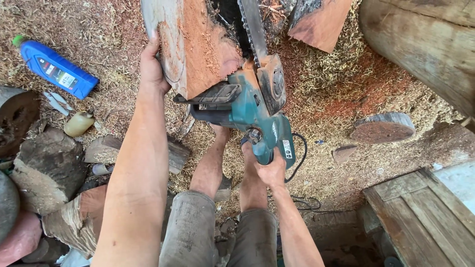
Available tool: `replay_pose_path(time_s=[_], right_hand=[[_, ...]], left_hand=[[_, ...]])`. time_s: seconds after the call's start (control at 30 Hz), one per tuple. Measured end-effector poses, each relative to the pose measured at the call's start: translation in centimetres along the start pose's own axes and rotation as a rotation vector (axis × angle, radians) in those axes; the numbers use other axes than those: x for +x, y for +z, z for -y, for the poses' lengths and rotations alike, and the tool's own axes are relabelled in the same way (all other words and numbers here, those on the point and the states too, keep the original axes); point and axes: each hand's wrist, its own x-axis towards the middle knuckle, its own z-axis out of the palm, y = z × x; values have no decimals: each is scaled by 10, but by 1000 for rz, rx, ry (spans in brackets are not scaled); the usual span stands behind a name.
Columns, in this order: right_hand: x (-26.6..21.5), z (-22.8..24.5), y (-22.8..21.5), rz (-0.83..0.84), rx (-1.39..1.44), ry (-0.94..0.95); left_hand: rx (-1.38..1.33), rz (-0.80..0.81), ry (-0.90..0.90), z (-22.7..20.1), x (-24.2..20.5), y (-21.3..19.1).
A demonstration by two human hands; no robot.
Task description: The person uses a chainsaw to cut pieces of wood placed on the ground, steadying the blocks with a foot or hand. They reposition and turn the wood blocks between cuts, trimming pieces into smaller sections.
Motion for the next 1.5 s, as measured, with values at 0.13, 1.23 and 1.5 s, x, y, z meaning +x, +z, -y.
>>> replay_pose_path(time_s=[0.13,1.23,1.5], right_hand=[[2,-7,-24,21,78,81],[130,-43,-105,-370,-327,-98],[105,1,-129,-542,-136,-6]], left_hand=[[1,87,19,-10,6,0],[-36,198,-66,-5,14,-36],[-47,181,-74,-12,7,-19]])
